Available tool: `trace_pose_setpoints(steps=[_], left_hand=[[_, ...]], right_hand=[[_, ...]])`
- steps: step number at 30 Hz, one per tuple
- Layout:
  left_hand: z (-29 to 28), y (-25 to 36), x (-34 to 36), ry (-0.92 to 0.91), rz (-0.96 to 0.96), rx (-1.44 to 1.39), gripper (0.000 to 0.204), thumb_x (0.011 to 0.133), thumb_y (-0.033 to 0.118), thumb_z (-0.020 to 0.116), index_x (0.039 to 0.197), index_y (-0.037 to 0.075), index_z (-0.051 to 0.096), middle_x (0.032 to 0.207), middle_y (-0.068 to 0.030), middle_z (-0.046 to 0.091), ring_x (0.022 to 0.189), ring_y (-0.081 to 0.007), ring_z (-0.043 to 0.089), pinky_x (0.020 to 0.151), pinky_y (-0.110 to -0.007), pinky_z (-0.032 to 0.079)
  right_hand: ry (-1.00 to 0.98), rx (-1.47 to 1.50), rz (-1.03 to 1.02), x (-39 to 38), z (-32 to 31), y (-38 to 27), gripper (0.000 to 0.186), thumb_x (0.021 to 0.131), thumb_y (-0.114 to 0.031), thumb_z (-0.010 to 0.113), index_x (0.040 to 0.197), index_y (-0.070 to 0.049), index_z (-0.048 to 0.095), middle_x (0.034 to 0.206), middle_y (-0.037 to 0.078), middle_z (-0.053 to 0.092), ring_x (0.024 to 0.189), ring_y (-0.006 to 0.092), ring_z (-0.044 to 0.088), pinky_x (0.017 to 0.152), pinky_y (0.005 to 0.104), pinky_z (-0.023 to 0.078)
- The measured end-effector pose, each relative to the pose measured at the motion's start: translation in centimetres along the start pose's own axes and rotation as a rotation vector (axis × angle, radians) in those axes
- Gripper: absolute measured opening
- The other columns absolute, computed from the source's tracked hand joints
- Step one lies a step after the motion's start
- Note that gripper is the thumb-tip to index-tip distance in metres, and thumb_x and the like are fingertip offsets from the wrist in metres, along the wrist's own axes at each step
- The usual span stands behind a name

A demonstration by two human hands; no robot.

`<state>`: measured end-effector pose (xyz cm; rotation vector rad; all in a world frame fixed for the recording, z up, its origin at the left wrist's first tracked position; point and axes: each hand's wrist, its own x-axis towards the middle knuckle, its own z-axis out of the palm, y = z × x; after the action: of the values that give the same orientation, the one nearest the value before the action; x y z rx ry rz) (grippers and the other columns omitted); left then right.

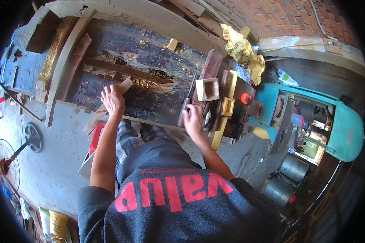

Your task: Filing and sanding wooden pieces at a workbench in a workshop.

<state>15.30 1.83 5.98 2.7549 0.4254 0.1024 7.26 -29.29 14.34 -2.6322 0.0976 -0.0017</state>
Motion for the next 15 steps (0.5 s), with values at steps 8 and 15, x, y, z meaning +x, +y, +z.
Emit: trace_pose_setpoints(steps=[8, 15], left_hand=[[0.5, 2.0, 1.3, 0.012, -0.280, 0.051, 0.043, 0.097, 0.049, 0.039, 0.105, 0.014, 0.062, 0.106, -0.0110, 0.062, 0.102, -0.0318, 0.056, 0.085, -0.049, 0.040], [1.2, 2.3, 1.7, -0.020, -0.215, 0.155, 0.034, 0.099, 0.041, 0.041, 0.102, 0.015, 0.063, 0.103, -0.0111, 0.062, 0.098, -0.0313, 0.057, 0.082, -0.047, 0.042]], right_hand=[[-0.022, -0.318, 0.518, -1.1, -1.8, 9.6, 0.041, 0.091, -0.036, 0.059, 0.116, -0.005, 0.049, 0.111, 0.026, 0.053, 0.106, 0.0437, 0.052, 0.090, 0.0516, 0.043], [0.062, -0.344, 0.457, -1.4, -1.0, 10.7, 0.026, 0.096, -0.023, 0.049, 0.109, -0.001, 0.048, 0.106, 0.027, 0.052, 0.101, 0.0438, 0.053, 0.086, 0.0514, 0.045]])
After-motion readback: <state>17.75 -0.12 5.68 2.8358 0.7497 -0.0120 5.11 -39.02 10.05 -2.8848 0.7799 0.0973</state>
